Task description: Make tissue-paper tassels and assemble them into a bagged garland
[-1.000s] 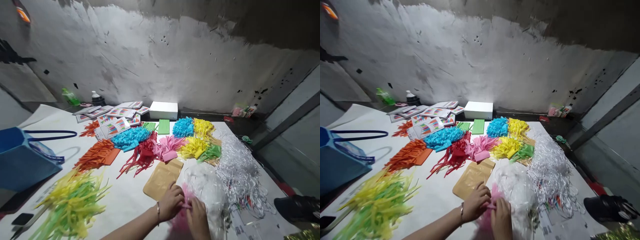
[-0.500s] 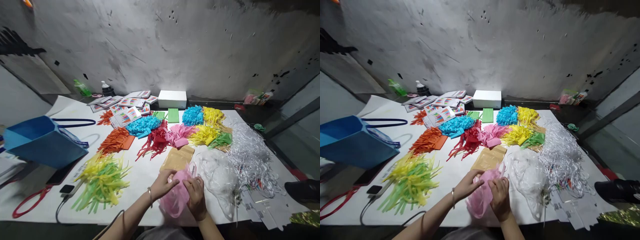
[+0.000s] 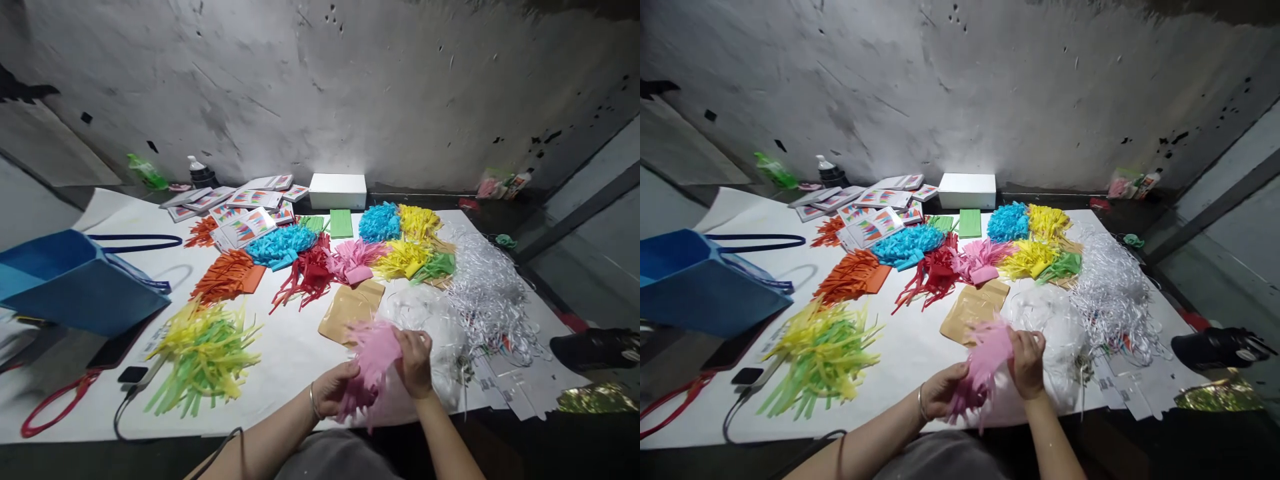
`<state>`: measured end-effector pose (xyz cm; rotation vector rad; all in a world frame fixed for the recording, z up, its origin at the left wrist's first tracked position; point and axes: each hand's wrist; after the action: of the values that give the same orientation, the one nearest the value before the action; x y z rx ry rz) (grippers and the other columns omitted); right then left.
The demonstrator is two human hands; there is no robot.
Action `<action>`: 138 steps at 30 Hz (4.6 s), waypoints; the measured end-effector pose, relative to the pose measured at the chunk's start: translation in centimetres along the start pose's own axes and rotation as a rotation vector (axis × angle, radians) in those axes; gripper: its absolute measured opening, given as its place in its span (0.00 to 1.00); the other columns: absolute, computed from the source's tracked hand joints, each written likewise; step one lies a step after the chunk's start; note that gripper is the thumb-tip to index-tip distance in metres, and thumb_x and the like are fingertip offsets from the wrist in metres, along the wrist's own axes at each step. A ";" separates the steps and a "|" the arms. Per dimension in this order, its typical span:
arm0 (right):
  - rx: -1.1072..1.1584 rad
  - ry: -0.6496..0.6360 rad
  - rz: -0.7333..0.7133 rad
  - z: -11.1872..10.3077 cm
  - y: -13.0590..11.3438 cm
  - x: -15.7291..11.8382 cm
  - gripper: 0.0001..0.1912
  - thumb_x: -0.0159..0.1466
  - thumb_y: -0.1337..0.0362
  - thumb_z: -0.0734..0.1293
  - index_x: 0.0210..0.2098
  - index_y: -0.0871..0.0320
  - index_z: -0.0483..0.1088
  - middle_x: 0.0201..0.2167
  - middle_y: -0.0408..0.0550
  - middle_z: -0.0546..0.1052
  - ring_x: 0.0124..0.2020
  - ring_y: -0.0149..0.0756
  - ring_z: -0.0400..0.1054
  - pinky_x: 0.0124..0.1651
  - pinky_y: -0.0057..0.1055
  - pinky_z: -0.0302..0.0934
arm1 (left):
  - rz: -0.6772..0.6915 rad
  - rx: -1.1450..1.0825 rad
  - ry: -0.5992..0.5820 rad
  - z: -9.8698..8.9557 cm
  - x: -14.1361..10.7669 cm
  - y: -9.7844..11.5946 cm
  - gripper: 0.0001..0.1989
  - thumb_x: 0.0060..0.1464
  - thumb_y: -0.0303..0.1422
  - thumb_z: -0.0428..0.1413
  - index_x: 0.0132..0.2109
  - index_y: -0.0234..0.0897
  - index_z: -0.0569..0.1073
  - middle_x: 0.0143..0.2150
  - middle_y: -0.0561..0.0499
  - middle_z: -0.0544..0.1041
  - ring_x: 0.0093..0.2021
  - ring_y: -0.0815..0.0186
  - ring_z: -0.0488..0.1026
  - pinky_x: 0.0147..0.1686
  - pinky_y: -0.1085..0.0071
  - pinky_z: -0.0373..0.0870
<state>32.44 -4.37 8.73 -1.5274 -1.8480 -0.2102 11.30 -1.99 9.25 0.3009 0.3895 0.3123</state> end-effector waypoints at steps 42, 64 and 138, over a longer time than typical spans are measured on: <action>-0.092 -0.425 0.034 8.5 -3.6 -9.3 0.15 0.60 0.70 0.65 0.46 0.52 0.71 0.47 0.49 0.76 0.53 0.43 0.64 0.66 0.52 0.30 | 0.569 2.219 0.434 -14.1 -4.3 -4.3 0.10 0.61 0.25 0.48 0.44 0.38 0.73 0.43 0.46 0.76 0.44 0.61 0.68 0.46 0.62 0.64; 0.238 -0.625 -0.038 8.6 -4.2 -7.7 0.05 0.64 0.70 0.64 0.32 0.56 0.72 0.32 0.44 0.75 0.38 0.35 0.66 0.47 0.36 0.53 | 0.369 2.143 0.559 -11.0 -4.3 -3.3 0.08 0.60 0.32 0.50 0.40 0.38 0.74 0.42 0.48 0.75 0.43 0.60 0.68 0.43 0.62 0.60; -0.002 -0.507 -0.072 12.6 -5.8 -7.0 0.05 0.64 0.69 0.64 0.39 0.55 0.70 0.37 0.47 0.75 0.43 0.40 0.64 0.58 0.43 0.44 | 0.417 2.235 0.589 -13.3 -2.0 -0.7 0.09 0.63 0.27 0.49 0.41 0.42 0.73 0.41 0.52 0.76 0.46 0.63 0.66 0.56 0.58 0.51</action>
<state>22.18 -4.69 -2.93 -1.6191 -2.2922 0.1603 4.24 -0.31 -2.12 2.5400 1.1555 0.2330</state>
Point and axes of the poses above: each hand's wrist, its own x-axis towards the middle knuckle, its own z-axis out of the palm, y = z × x
